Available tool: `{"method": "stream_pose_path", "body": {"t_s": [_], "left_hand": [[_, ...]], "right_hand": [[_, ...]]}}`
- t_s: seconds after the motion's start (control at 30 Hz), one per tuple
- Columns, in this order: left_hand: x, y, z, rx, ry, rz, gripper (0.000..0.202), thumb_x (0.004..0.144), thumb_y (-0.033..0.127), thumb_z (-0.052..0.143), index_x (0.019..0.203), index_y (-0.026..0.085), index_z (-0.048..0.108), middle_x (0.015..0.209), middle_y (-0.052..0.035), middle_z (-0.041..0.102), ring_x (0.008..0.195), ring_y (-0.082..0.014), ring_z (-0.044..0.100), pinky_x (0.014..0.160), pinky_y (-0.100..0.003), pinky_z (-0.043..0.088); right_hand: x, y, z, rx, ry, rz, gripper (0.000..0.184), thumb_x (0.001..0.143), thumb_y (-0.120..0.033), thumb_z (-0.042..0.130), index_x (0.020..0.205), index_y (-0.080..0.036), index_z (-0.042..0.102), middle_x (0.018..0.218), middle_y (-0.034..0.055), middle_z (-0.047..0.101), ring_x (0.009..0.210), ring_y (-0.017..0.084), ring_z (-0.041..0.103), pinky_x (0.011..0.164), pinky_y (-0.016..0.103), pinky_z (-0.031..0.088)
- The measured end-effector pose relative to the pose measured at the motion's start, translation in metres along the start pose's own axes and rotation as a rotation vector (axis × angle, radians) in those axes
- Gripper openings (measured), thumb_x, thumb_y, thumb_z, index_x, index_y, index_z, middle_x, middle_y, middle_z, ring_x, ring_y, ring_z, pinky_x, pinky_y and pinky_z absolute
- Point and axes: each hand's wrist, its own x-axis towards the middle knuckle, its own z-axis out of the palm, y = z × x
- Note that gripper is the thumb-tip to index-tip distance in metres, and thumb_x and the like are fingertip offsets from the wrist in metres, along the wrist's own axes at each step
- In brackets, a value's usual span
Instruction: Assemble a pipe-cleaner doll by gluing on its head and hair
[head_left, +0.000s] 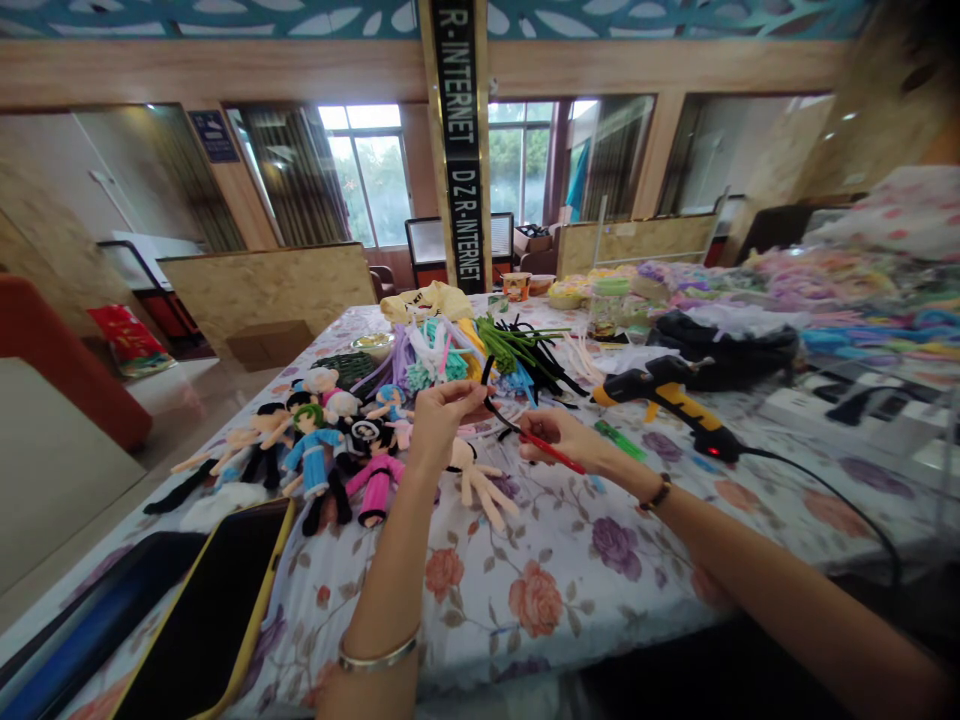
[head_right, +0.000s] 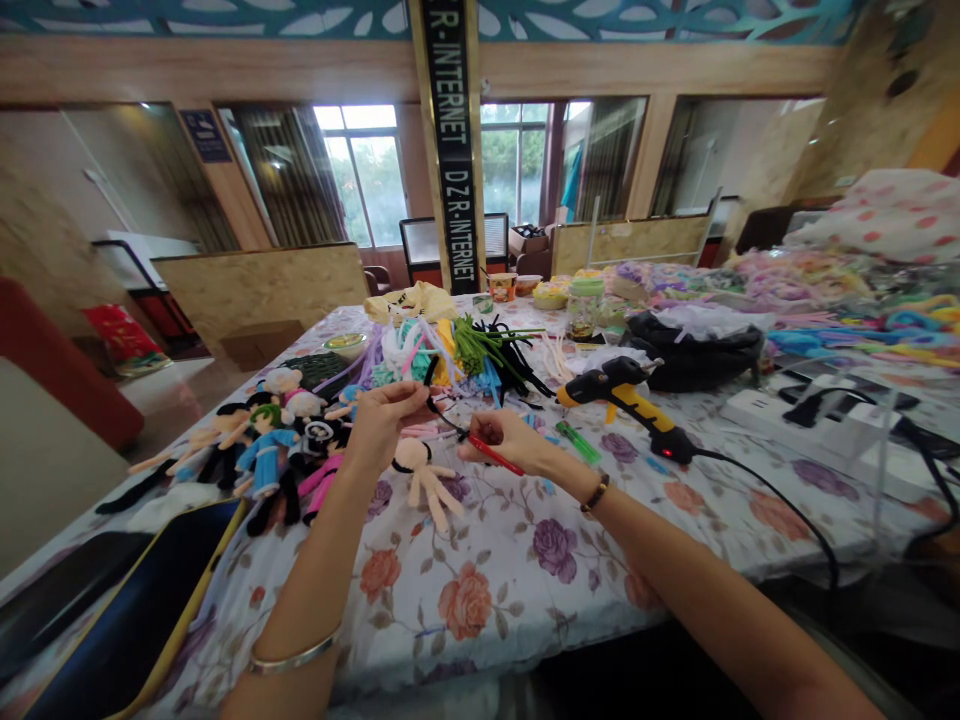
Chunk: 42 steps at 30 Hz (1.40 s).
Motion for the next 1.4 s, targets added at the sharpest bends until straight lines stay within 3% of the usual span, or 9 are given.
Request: {"method": "stream_pose_path", "body": {"t_s": [0.47, 0.77, 1.23, 1.4], "left_hand": [[-0.001, 0.002, 0.001, 0.007, 0.011, -0.005, 0.028, 0.051, 0.033, 0.079, 0.065, 0.012, 0.067, 0.062, -0.0027, 0.068, 0.055, -0.0132, 0.063, 0.060, -0.024, 0.053], [-0.001, 0.001, 0.002, 0.019, 0.016, 0.002, 0.031, 0.051, 0.035, 0.079, 0.067, 0.012, 0.068, 0.066, -0.0039, 0.069, 0.060, -0.0168, 0.065, 0.067, -0.030, 0.054], [0.000, -0.002, 0.002, -0.007, 0.020, 0.010, 0.028, 0.053, 0.034, 0.079, 0.068, 0.012, 0.068, 0.072, -0.0039, 0.070, 0.061, -0.0153, 0.065, 0.068, -0.030, 0.053], [-0.001, -0.001, 0.003, 0.004, 0.010, 0.000, 0.028, 0.053, 0.034, 0.079, 0.067, 0.012, 0.068, 0.068, -0.0033, 0.069, 0.061, -0.0143, 0.064, 0.069, -0.029, 0.053]], "right_hand": [[0.000, 0.002, 0.000, -0.042, 0.057, 0.006, 0.048, 0.058, -0.051, 0.074, 0.059, -0.019, 0.038, 0.052, -0.0074, 0.035, 0.048, 0.006, 0.030, 0.045, 0.022, 0.021], [0.002, 0.010, 0.002, -0.060, 0.071, -0.028, 0.047, 0.061, -0.051, 0.072, 0.060, -0.019, 0.038, 0.054, -0.0072, 0.034, 0.049, 0.007, 0.030, 0.046, 0.022, 0.023], [0.002, 0.013, 0.004, -0.054, 0.071, -0.044, 0.044, 0.064, -0.051, 0.070, 0.063, -0.019, 0.039, 0.053, -0.0074, 0.035, 0.047, 0.006, 0.031, 0.044, 0.021, 0.023], [0.003, 0.018, 0.005, -0.030, 0.141, -0.067, 0.044, 0.064, -0.050, 0.070, 0.063, -0.020, 0.038, 0.052, -0.0079, 0.035, 0.045, 0.006, 0.031, 0.042, 0.021, 0.023]]}}
